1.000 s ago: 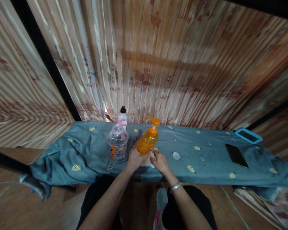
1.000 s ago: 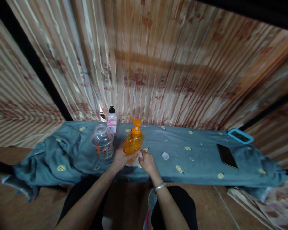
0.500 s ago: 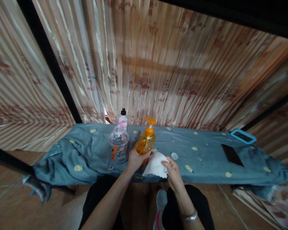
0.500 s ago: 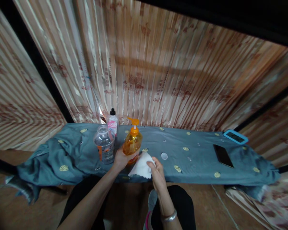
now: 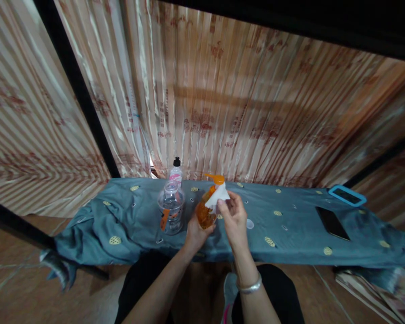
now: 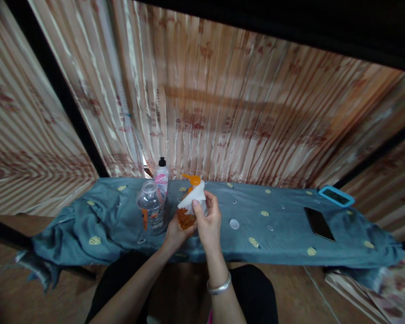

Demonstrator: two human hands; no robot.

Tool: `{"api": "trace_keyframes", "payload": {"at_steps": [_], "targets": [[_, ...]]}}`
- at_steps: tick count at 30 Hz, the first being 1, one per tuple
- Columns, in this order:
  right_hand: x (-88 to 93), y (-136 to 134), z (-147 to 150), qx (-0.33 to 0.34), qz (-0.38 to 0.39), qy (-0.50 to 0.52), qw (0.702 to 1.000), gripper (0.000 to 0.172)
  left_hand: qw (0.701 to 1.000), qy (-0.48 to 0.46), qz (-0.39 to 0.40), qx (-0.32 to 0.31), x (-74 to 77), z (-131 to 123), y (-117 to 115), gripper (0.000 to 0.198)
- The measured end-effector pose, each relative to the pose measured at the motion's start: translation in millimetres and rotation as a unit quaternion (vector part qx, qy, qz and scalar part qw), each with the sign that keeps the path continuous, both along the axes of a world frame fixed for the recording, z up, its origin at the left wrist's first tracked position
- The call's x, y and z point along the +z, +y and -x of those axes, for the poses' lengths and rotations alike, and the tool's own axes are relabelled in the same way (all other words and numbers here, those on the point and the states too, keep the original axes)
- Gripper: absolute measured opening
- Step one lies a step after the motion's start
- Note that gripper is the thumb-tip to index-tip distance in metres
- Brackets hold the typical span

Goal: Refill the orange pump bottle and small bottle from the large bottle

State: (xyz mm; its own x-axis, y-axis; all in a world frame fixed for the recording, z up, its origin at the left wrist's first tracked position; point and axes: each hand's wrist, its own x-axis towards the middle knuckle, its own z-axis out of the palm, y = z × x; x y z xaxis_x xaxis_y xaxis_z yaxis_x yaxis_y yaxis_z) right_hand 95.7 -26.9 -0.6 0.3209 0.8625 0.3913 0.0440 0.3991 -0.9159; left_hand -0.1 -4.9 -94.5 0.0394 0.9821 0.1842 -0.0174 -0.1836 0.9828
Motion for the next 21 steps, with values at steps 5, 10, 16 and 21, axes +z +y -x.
{"api": "trace_keyframes", "payload": {"at_steps": [5, 10, 16, 21], "targets": [[13.8, 24, -10, -0.072, 0.028, -0.182, 0.98, 0.042, 0.994, 0.08, -0.075, 0.013, -6.3, -1, -7, 0.084], [19.7, 36, -6, -0.02, 0.026, -0.236, 0.971, 0.026, 0.986, 0.14, -0.092, 0.007, -8.2, -1, -15, 0.083], [0.5, 21, -15, 0.008, 0.036, -0.162, 0.986, 0.029, 0.992, 0.101, -0.078, -0.025, -1.4, 8, -17, 0.073], [-11.6, 15, -22, 0.068, 0.021, -0.103, 0.992, 0.038, 0.999, -0.009, -0.013, -0.033, 5.6, 12, -15, 0.071]]}}
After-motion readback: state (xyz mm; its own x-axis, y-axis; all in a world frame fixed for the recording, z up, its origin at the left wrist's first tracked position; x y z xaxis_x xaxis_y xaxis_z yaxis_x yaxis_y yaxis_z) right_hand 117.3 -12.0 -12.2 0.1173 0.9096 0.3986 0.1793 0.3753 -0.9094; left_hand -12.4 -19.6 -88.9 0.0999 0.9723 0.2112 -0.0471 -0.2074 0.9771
